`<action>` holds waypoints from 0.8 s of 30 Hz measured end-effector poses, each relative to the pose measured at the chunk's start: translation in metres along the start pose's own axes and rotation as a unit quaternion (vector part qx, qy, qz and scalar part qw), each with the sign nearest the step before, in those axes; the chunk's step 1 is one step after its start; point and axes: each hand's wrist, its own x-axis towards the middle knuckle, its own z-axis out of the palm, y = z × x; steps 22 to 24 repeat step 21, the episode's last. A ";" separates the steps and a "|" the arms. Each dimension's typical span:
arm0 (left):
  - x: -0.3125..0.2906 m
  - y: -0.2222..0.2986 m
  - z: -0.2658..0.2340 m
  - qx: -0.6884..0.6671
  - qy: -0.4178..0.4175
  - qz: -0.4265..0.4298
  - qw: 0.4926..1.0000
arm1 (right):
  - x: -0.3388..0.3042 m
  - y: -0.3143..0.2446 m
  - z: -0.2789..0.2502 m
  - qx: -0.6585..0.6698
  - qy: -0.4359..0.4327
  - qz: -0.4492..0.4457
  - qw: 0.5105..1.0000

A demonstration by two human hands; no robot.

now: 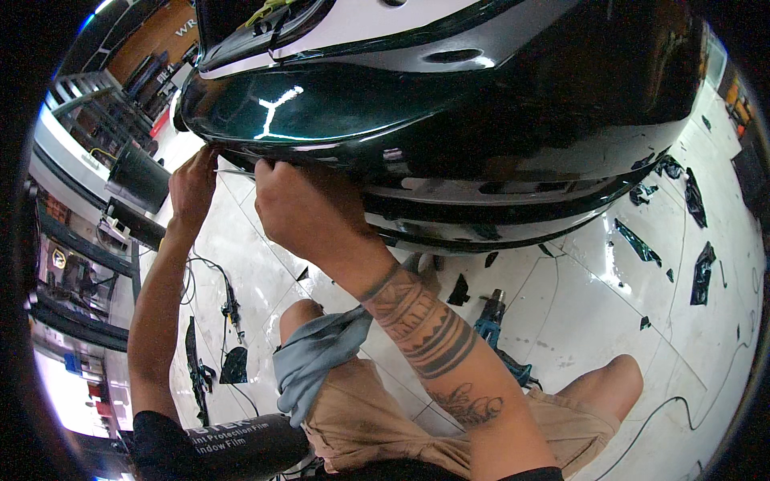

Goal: The person applies a dark protective film to the lower edge of a car bumper using a squeegee and a heat gun. They smooth the film, trim excess material, and use heat to conform the film to the bumper's curves.

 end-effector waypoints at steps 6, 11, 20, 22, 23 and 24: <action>0.000 0.022 0.008 -0.192 0.071 -0.192 0.960 | -0.001 0.001 0.001 0.015 0.008 -0.001 1.000; 0.010 0.054 0.019 -0.185 0.150 -0.296 0.925 | -0.003 0.003 0.003 0.009 0.008 -0.006 1.000; 0.019 0.085 0.045 -0.593 0.231 -0.348 0.688 | -0.004 0.004 0.002 -0.003 0.001 -0.010 1.000; 0.013 0.066 0.060 -0.588 0.203 -0.349 0.701 | -0.003 0.002 0.004 -0.002 -0.005 -0.011 1.000; 0.013 0.066 0.060 -0.588 0.203 -0.349 0.701 | -0.003 0.002 0.004 -0.002 -0.005 -0.011 1.000; 0.013 0.066 0.060 -0.588 0.203 -0.349 0.701 | -0.003 0.002 0.004 -0.002 -0.005 -0.011 1.000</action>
